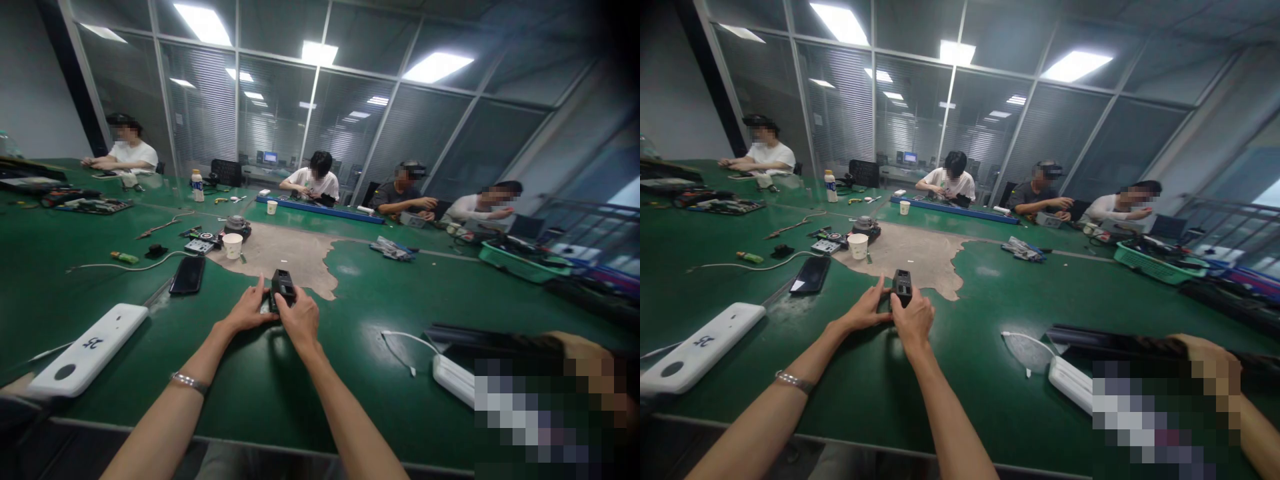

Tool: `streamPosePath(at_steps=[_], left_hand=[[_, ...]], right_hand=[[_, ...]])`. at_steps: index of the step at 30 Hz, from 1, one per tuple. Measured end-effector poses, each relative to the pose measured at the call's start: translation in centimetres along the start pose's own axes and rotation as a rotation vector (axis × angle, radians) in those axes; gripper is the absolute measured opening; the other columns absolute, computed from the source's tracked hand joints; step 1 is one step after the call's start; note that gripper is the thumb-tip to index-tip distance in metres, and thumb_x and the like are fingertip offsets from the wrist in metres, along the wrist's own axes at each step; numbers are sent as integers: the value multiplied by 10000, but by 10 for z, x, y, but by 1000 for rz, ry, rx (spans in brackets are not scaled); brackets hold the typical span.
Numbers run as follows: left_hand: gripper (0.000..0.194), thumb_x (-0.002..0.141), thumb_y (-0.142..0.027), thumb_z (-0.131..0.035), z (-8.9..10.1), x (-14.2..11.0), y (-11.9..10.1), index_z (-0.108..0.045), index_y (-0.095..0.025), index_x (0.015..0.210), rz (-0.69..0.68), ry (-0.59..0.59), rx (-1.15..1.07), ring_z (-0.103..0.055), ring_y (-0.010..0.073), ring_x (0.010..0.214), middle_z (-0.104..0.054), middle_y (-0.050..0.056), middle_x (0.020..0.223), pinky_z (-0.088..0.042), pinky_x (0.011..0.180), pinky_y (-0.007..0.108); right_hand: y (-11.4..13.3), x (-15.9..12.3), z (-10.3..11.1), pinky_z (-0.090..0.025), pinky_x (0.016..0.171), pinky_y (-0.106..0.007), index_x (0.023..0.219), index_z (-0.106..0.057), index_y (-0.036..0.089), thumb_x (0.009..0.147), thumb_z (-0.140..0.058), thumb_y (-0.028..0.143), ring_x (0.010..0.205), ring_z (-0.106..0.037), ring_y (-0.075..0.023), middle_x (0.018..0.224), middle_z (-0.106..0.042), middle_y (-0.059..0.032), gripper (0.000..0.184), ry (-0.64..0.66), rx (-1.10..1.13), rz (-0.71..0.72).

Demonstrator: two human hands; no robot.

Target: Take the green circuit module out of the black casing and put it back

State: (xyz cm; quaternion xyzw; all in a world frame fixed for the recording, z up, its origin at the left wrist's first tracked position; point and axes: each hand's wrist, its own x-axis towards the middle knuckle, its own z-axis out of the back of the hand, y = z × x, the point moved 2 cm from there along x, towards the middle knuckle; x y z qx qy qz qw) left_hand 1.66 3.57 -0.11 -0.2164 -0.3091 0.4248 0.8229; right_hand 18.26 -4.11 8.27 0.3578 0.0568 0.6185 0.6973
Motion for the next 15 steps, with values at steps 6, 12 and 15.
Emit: streamPosePath(at_steps=[6,12,15], left_hand=[[1236,787,-415,-727,-1,0,3,147,-97,1601,-30,-12,10,-458,381,1349,-503,231,1484,-338,1132,548],[1291,680,-326,-747,-2,1,5,126,-123,1609,-55,-31,60,-393,415,1397,-375,236,1552,-333,1146,569],[1300,666,-299,-750,-3,1,5,127,-122,1608,-48,-20,82,-398,423,1391,-386,244,1542,-339,1137,584]], right_hand=[[11,-6,-9,-446,839,-361,1162,-662,163,921,-635,466,947,-690,-296,963,-740,-134,388,43,-183,12],[1,-18,-20,-438,871,-394,1220,-629,158,893,-666,431,1031,-655,-323,1047,-733,-142,428,111,-210,37],[-2,-17,-19,-438,889,-399,1315,-580,139,878,-683,457,1101,-625,-336,1134,-716,-164,551,124,-185,43]])
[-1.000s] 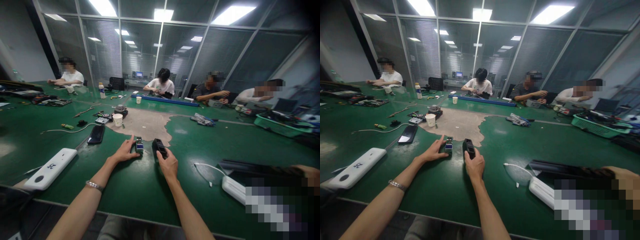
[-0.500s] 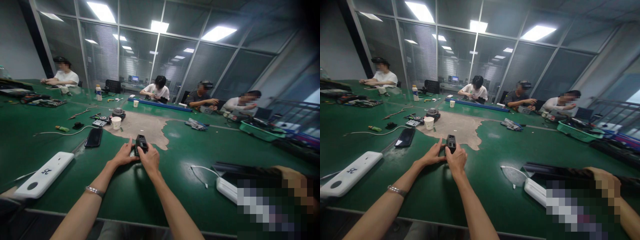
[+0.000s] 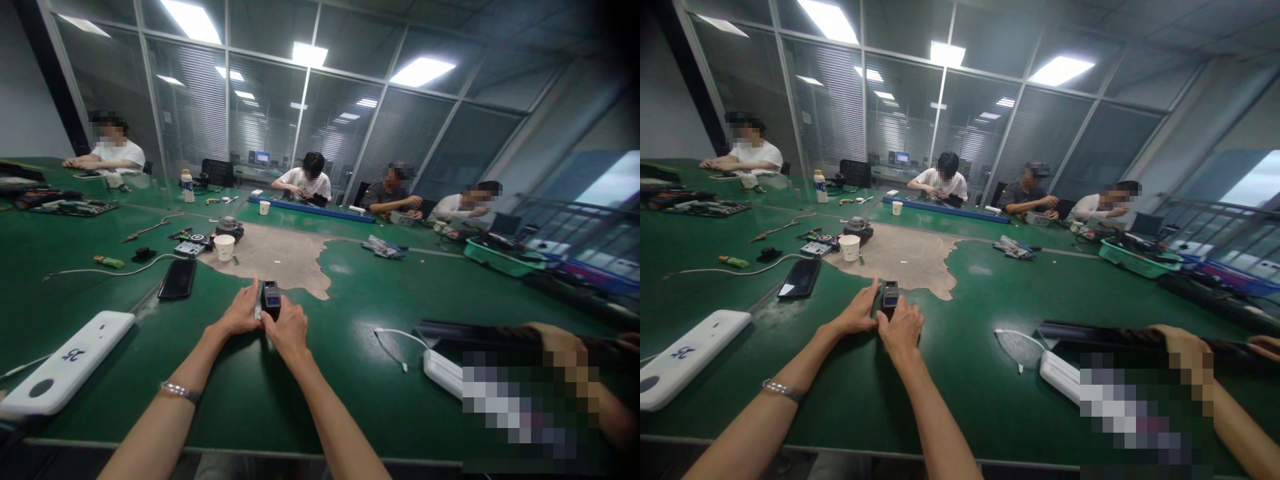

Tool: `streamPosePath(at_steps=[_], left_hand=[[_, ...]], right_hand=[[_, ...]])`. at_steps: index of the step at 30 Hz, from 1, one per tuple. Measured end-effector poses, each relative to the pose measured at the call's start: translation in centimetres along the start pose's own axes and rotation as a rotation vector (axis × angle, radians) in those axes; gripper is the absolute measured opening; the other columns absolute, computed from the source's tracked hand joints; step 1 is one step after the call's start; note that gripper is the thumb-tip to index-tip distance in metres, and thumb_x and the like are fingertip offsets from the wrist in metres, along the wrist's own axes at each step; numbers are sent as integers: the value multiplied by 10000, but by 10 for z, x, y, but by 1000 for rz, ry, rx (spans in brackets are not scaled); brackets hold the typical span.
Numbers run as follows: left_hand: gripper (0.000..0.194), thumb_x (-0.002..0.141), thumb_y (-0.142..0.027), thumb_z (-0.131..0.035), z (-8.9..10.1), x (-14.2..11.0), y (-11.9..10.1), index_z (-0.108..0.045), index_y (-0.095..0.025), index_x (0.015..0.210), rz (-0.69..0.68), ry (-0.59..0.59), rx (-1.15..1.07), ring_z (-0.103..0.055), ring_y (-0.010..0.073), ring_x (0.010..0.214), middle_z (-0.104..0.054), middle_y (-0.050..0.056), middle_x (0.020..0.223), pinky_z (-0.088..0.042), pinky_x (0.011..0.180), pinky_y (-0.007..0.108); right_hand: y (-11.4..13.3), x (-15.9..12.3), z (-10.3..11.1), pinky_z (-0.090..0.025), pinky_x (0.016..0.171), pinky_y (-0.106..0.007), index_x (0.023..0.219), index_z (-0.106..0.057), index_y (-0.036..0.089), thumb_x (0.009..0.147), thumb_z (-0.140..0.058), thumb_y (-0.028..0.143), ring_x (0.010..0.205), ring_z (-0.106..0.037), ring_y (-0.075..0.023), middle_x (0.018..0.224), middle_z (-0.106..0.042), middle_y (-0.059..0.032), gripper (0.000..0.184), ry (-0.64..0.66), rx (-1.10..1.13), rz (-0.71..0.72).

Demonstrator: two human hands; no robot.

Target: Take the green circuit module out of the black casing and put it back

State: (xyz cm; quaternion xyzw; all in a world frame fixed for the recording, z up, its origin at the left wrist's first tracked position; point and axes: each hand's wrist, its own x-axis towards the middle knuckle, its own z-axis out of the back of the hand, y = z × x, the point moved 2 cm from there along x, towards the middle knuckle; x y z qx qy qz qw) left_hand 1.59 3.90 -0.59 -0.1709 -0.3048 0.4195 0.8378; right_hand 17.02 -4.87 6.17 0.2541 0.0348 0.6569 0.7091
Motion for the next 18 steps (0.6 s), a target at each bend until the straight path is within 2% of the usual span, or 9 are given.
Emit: streamPosePath(at_steps=[3,8,11,14,18], left_hand=[[1307,667,-298,-759,-1,0,0,131,-104,1605,13,9,24,-391,427,1393,-384,254,1544,-333,1145,579],[1260,742,-337,-738,-2,1,1,157,-123,1602,-24,23,30,-450,402,1350,-424,239,1528,-357,1127,567],[1268,780,-421,-751,-1,1,0,177,-143,1599,-34,8,20,-471,397,1336,-440,228,1529,-369,1114,562],[1265,798,-532,-756,1,1,-4,137,-153,1610,-22,-10,-2,-447,398,1373,-457,225,1528,-346,1130,568],[1261,826,-580,-721,3,1,-10,170,-137,1600,15,20,-9,-425,403,1394,-477,221,1522,-317,1147,573]], right_hand=[[0,4,5,-441,902,-405,1328,-565,110,871,-681,506,1121,-617,-343,1137,-708,-186,616,-18,22,-41],[5,9,5,-453,882,-382,1106,-667,144,883,-664,434,1029,-664,-313,993,-736,-153,366,-1,59,-79],[4,14,10,-461,853,-343,1094,-680,165,891,-650,443,972,-682,-279,969,-741,-130,346,-68,125,-86],[-9,20,25,-465,822,-303,1151,-675,181,914,-620,491,938,-686,-249,980,-743,-108,394,-129,203,-65],[-45,22,43,-454,822,-286,1173,-676,188,938,-597,462,950,-674,-237,1005,-738,-101,369,-197,156,-66]])
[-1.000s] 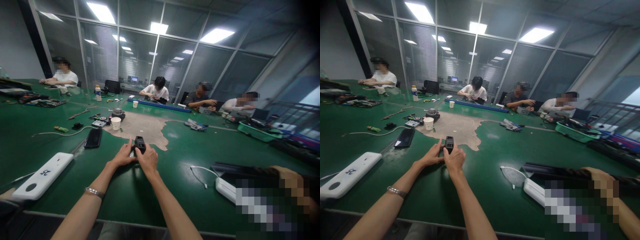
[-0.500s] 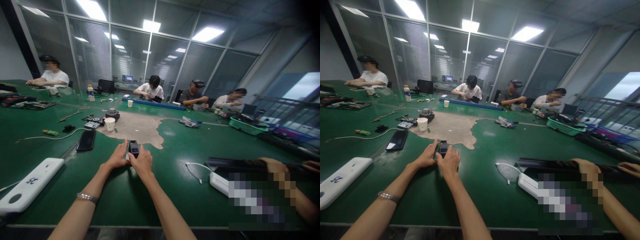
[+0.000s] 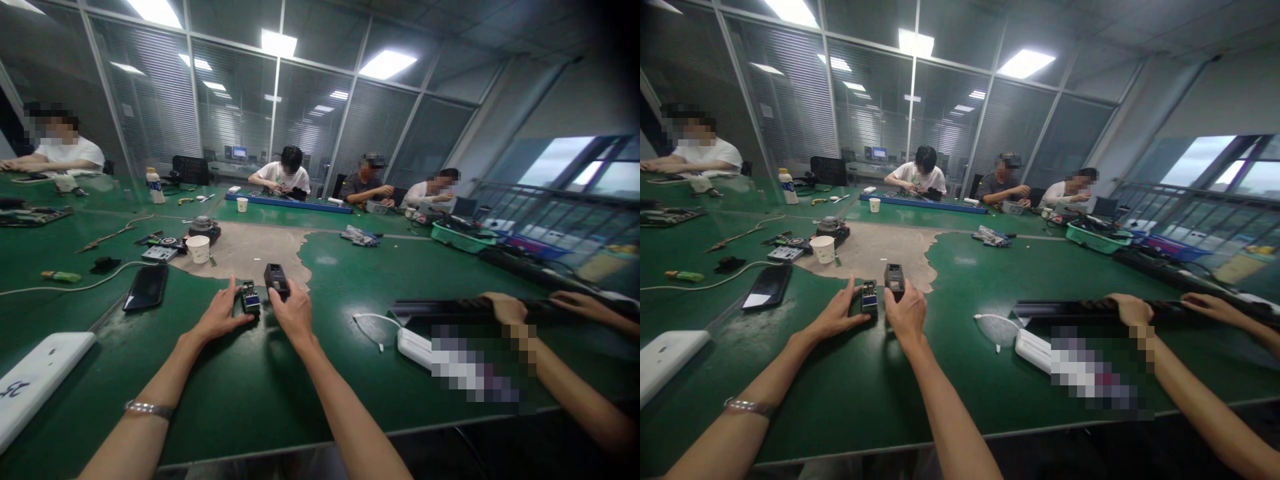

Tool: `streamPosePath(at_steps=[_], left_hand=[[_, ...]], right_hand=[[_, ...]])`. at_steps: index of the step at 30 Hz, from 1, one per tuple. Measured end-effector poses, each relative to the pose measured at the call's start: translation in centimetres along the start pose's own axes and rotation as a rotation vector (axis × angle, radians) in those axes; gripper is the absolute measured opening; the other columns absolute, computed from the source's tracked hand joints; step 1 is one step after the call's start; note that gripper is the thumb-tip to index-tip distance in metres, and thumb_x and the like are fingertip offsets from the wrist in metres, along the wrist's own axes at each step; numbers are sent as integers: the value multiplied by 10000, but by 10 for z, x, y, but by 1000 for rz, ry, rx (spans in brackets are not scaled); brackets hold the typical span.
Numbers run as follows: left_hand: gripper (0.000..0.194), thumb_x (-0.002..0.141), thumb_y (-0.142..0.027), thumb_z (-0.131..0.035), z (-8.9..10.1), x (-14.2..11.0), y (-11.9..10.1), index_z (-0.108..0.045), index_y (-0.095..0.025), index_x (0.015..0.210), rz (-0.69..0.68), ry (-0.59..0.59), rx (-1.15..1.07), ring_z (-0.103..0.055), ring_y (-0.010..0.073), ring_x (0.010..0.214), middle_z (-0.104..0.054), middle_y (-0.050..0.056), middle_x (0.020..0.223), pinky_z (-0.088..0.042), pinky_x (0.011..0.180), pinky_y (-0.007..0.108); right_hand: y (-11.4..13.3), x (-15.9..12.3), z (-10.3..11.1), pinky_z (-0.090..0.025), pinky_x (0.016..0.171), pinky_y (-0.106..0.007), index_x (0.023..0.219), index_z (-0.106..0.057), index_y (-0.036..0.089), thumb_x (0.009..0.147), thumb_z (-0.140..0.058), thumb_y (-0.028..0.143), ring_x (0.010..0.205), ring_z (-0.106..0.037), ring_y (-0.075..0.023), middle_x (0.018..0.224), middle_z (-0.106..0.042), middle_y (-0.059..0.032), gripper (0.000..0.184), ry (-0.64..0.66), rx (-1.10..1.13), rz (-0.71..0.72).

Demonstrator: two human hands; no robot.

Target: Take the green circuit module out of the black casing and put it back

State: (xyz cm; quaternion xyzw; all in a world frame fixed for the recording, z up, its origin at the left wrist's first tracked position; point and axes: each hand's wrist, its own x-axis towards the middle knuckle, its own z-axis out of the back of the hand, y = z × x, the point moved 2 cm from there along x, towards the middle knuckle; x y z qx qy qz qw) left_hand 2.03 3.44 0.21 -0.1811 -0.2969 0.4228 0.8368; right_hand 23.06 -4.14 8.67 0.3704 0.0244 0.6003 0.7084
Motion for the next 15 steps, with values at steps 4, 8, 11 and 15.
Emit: streamPosePath(at_steps=[4,8,11,15], left_hand=[[1249,841,-584,-697,2,0,-2,187,-125,1595,27,28,2,-437,411,1374,-513,215,1494,-314,1144,573],[1225,859,-576,-675,2,0,-2,201,-130,1591,22,42,-3,-428,408,1381,-502,209,1505,-305,1148,572],[1199,873,-564,-658,1,0,-1,201,-135,1591,21,45,6,-423,408,1386,-497,211,1510,-307,1146,573],[1141,898,-538,-627,0,0,0,190,-160,1598,16,46,27,-441,408,1371,-497,201,1513,-331,1130,576]], right_hand=[[-36,-6,3,-446,828,-305,1233,-659,179,922,-628,446,938,-666,-254,980,-731,-106,411,7,-131,-54],[-50,-16,-4,-439,820,-319,1275,-637,171,940,-605,466,933,-664,-265,960,-721,-118,447,32,-208,-82],[-51,-21,-6,-440,826,-333,1263,-638,153,937,-611,464,946,-665,-280,960,-714,-134,451,54,-236,-97],[-52,-23,-5,-450,857,-357,1390,-540,97,891,-669,508,1060,-635,-321,1075,-705,-176,659,49,-209,-84]])
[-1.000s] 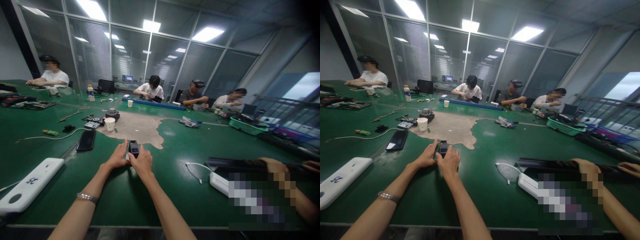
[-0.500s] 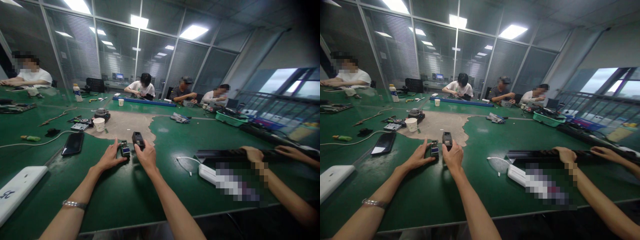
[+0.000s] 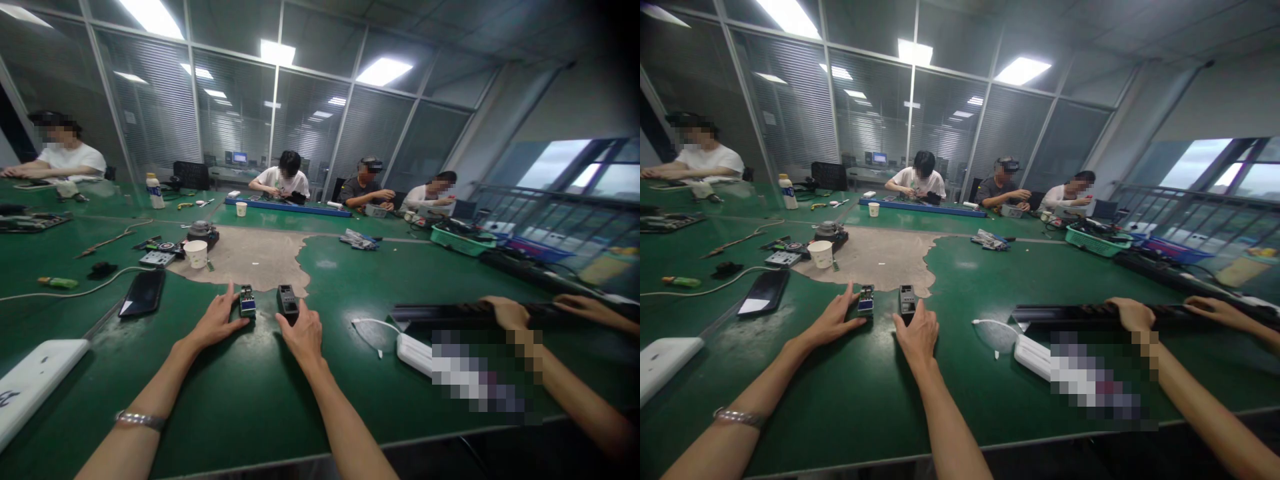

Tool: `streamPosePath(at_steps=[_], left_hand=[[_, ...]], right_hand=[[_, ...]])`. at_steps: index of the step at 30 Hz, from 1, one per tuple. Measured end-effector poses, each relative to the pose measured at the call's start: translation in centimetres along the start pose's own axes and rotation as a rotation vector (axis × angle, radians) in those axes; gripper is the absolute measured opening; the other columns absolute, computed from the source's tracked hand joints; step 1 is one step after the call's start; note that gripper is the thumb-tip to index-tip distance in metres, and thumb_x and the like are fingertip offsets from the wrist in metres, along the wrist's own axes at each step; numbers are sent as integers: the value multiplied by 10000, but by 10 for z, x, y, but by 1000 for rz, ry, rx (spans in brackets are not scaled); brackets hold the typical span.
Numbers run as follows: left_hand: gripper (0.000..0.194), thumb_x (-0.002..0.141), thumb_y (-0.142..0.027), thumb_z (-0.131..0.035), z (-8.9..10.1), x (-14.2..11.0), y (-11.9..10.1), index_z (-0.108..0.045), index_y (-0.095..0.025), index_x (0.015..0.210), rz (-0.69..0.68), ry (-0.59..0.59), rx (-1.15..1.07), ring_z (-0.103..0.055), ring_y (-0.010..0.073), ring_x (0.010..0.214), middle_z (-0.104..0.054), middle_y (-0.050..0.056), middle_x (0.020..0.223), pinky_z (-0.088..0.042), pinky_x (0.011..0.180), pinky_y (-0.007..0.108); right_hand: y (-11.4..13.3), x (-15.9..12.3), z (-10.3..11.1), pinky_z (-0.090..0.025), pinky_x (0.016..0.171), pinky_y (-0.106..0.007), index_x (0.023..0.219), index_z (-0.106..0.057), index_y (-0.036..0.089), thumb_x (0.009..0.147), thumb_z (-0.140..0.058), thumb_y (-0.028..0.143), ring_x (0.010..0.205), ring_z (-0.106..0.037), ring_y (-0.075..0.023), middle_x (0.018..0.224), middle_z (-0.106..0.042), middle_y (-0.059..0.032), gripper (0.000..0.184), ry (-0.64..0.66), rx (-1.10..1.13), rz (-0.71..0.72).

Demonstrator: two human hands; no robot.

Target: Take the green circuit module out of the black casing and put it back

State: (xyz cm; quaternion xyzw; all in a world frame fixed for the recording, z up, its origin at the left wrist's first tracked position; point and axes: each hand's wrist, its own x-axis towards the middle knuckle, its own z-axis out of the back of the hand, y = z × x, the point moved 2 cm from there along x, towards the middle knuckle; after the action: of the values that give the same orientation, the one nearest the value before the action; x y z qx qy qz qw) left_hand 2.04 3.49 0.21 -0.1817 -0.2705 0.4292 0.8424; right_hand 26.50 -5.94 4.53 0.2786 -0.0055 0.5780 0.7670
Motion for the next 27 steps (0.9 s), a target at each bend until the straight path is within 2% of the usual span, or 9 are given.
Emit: streamPosePath(at_steps=[2,4,10,13,16,20,24,27], left_hand=[[1139,897,-533,-629,0,0,0,191,-170,1599,-5,-4,5,-438,408,1375,-483,195,1526,-330,1133,577],[1162,886,-533,-646,1,-1,0,199,-171,1596,-13,-13,4,-429,412,1384,-460,200,1543,-326,1137,577],[1198,858,-496,-692,2,-2,0,190,-166,1598,-35,-29,-13,-464,426,1352,-496,221,1503,-351,1103,599],[1169,859,-466,-694,1,-3,0,151,-171,1610,-37,-40,-25,-482,420,1339,-517,216,1485,-356,1097,600],[1163,849,-456,-705,1,-3,0,119,-164,1617,-37,-51,-40,-470,410,1353,-519,213,1486,-348,1108,594],[1204,844,-479,-715,0,-2,2,161,-155,1604,-30,-41,-34,-449,386,1378,-495,207,1514,-339,1122,562],[1233,836,-503,-726,-1,-1,3,171,-141,1599,-25,-43,-28,-460,379,1363,-494,217,1511,-348,1116,543],[1223,833,-502,-730,1,-2,0,148,-143,1606,-22,-59,-41,-463,382,1358,-500,221,1503,-347,1118,546]], right_hand=[[-1,0,1,-451,882,-364,1431,-497,85,872,-687,531,1098,-618,-330,1132,-696,-186,740,-17,23,-9],[-2,0,0,-449,899,-365,1431,-499,89,872,-687,529,1103,-615,-327,1145,-694,-181,736,-23,31,-12],[-5,1,-4,-449,872,-354,1287,-629,149,905,-659,461,1026,-648,-302,1018,-717,-139,494,15,17,15],[-2,4,-2,-459,849,-328,1246,-665,178,923,-642,431,965,-667,-274,975,-726,-118,411,19,102,-7],[13,7,2,-466,870,-309,1252,-670,186,923,-640,433,978,-670,-257,1023,-736,-108,413,-12,235,37],[45,9,3,-470,916,-307,1270,-662,183,926,-631,432,1043,-666,-249,1091,-737,-106,426,-34,344,106],[71,10,-5,-473,931,-330,1376,-584,144,909,-654,443,1075,-666,-268,1161,-720,-144,560,-11,330,115],[81,9,-13,-471,918,-335,1390,-570,141,921,-646,432,1053,-673,-275,1115,-728,-148,557,15,282,132]])
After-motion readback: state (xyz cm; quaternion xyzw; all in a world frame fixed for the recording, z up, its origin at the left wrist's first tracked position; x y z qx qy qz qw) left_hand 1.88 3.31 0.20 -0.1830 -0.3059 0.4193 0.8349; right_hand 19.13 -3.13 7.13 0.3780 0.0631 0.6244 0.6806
